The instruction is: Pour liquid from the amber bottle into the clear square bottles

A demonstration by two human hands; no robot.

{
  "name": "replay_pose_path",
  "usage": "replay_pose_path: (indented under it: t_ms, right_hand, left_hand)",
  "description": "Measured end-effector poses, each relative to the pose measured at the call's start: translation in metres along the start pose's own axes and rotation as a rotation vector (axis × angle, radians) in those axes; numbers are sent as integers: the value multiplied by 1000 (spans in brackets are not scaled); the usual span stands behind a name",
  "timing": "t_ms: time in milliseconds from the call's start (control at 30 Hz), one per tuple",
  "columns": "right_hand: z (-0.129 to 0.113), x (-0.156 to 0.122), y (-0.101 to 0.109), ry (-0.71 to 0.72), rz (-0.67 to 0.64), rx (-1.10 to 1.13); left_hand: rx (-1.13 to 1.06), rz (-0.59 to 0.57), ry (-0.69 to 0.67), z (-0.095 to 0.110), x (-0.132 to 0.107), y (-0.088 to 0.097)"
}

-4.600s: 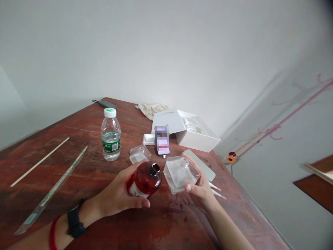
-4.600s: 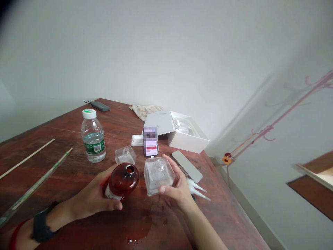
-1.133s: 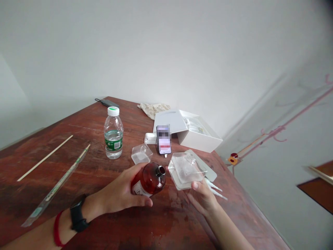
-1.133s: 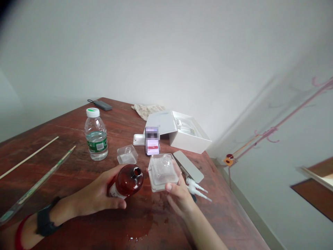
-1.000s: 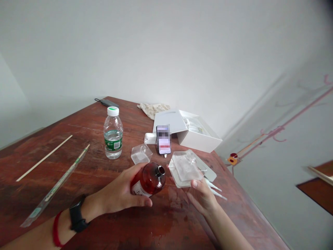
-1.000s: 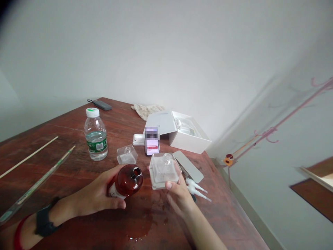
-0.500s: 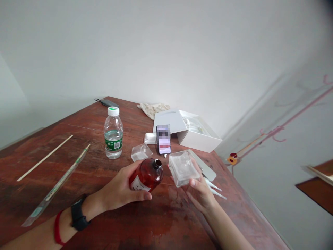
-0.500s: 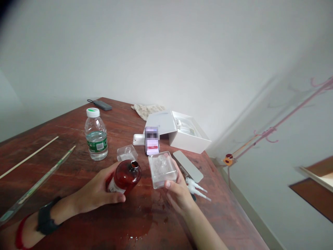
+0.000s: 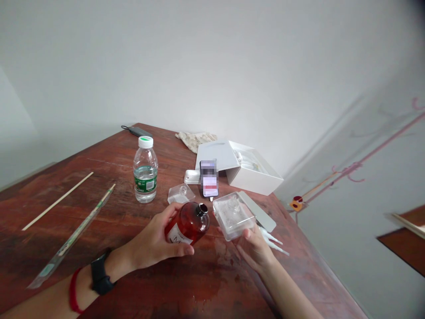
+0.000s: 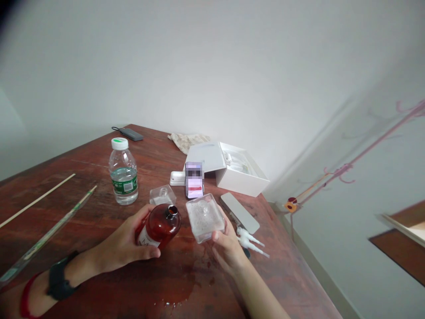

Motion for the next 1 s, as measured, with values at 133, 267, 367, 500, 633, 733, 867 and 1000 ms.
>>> replay_pose_path:
  t_ms: [133,267,367,500,633,733,867,1000]
  right_hand:
    - [0,-2,-6,-12,-14,-4]
    - [0,-2,-9,-14,-41,5]
    - [-1,-2,-11,-8,-49,0]
    - [-3,-1,-12,-3,-35,-19]
    - [-7,3,-11,32,-26,-36]
    - [-8,5,-12,48,-59,-47]
    - [-9,7,-9,70,-60,-75]
    - [-9,9,-3,92,-49,-117]
  left_hand:
    - [-3,14,-14,1,0,1]
    - [9,12,-19,4,0,2]
    - [49,26,-27,7,1,3]
    - [10,31,-15,8,0,2]
    - [7,17,-2,10,0,1]
    - [40,6,3,10,0,1]
    - [130,29,-30,8,-1,4]
    - [214,42,-48,4,-2,6]
Point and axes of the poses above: each hand's wrist, its own x-axis towards the middle knuckle, its own y-axis out of the back of the hand, z = x × y, the point moved 6 cm from there along x, towards the middle knuckle, and after that the axes turned 11 degrees about z, right-handed, at the moved point
